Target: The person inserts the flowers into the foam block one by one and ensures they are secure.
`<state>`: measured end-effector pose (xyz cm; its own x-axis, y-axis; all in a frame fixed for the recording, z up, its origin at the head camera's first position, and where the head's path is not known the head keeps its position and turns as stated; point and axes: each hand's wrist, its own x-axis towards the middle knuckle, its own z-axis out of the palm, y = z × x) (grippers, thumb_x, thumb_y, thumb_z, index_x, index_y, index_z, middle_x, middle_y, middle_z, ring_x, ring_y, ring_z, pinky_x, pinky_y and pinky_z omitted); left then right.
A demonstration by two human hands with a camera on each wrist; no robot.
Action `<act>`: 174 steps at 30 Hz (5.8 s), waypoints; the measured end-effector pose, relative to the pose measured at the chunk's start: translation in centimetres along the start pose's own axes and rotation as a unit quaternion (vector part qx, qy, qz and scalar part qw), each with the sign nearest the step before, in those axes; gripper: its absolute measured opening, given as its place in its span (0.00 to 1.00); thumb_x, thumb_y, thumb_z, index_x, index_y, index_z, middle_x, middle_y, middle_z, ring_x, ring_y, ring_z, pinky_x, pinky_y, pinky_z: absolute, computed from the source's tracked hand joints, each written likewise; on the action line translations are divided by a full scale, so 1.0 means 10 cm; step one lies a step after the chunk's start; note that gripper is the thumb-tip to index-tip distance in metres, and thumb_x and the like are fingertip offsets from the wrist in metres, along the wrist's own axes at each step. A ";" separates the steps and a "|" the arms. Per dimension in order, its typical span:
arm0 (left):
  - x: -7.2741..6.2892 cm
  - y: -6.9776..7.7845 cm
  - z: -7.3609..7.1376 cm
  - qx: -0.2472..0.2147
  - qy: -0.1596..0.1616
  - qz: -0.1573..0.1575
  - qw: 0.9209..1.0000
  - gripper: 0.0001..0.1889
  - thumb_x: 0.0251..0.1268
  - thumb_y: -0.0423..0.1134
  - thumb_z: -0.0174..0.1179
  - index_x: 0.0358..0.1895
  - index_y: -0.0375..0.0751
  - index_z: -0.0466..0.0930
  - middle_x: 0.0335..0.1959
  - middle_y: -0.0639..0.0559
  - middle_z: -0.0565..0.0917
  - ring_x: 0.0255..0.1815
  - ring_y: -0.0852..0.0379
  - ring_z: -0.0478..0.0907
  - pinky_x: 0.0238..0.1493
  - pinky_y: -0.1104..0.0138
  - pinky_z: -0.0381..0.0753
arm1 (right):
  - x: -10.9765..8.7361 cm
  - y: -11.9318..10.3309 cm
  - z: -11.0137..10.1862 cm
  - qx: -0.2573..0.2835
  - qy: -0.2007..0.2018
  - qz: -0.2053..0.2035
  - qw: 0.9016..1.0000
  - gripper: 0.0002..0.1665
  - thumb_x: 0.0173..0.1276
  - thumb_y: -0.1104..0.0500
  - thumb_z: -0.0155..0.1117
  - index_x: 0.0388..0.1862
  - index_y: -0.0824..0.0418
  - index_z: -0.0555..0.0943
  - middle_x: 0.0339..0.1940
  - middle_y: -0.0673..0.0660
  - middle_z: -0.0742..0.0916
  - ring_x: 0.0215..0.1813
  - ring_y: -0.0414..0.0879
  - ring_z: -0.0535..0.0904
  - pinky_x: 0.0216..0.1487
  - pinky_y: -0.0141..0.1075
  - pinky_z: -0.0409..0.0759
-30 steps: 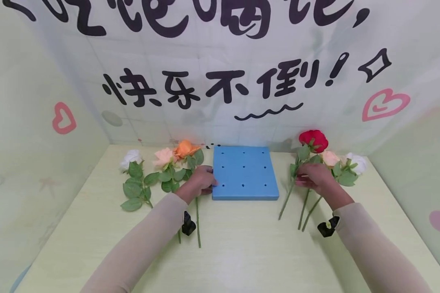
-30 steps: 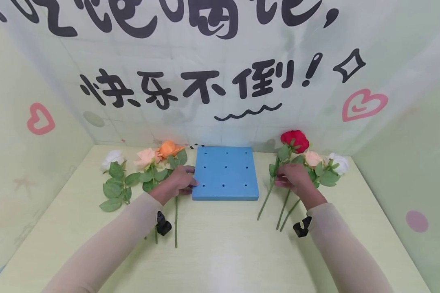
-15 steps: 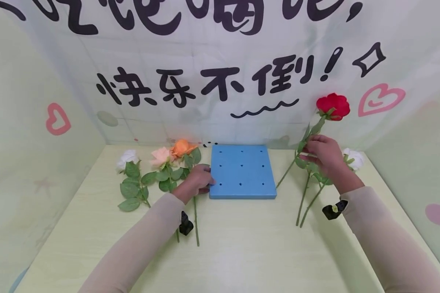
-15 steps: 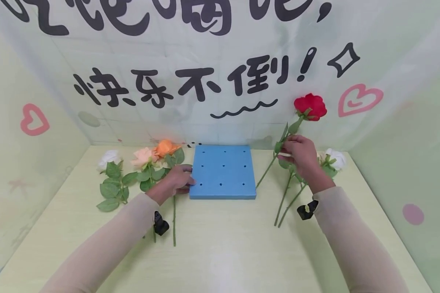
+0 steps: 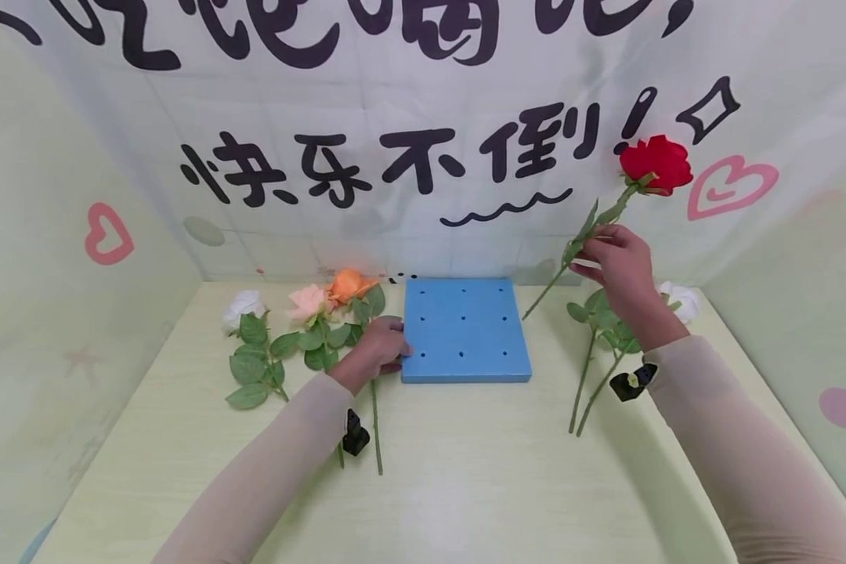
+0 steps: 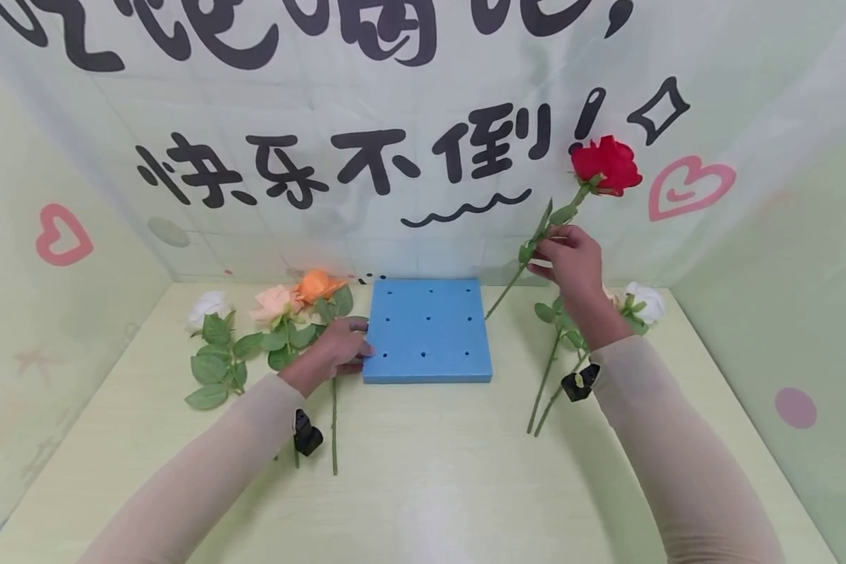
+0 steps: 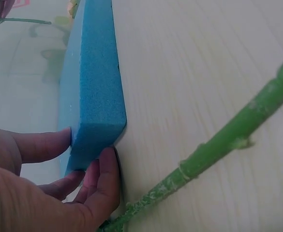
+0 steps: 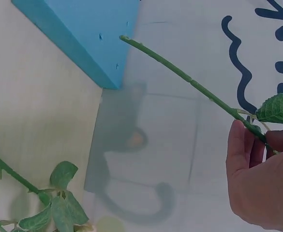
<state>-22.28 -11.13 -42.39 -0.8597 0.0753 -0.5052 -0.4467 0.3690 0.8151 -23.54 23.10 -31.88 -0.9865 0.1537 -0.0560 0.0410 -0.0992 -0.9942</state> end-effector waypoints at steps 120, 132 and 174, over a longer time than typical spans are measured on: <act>0.00 0.01 -0.04 0.008 -0.012 -0.012 1.000 0.33 0.67 0.26 0.55 0.75 0.40 0.57 0.64 0.40 0.69 0.42 0.50 0.74 0.46 0.58 0.82 | 0.17 0.48 0.00 -0.174 0.043 0.021 0.984 0.27 0.74 0.57 0.55 0.66 0.71 0.68 0.50 0.58 0.80 0.40 0.37 0.79 0.47 0.35 0.84; 0.01 0.02 -0.05 0.004 -0.018 -0.007 1.000 0.33 0.67 0.26 0.55 0.75 0.39 0.57 0.62 0.40 0.70 0.39 0.51 0.72 0.44 0.58 0.82 | 0.09 0.59 -0.31 -0.238 0.023 0.056 0.969 0.26 0.73 0.58 0.56 0.62 0.75 0.69 0.33 0.43 0.80 0.30 0.33 0.80 0.45 0.36 0.84; -0.01 0.04 -0.02 0.007 -0.011 -0.008 1.000 0.33 0.67 0.27 0.56 0.75 0.42 0.59 0.54 0.42 0.74 0.30 0.53 0.73 0.37 0.62 0.82 | -0.03 0.93 -0.62 -0.269 0.001 0.190 0.944 0.12 0.66 0.63 0.62 0.42 0.69 0.72 0.24 0.53 0.81 0.23 0.43 0.81 0.34 0.39 0.85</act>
<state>-22.44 -11.19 -41.98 -0.8465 0.0903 -0.5246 -0.4567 0.3833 0.8028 -21.84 28.21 -41.69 -0.8837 0.2098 -0.4184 0.4678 0.3653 -0.8048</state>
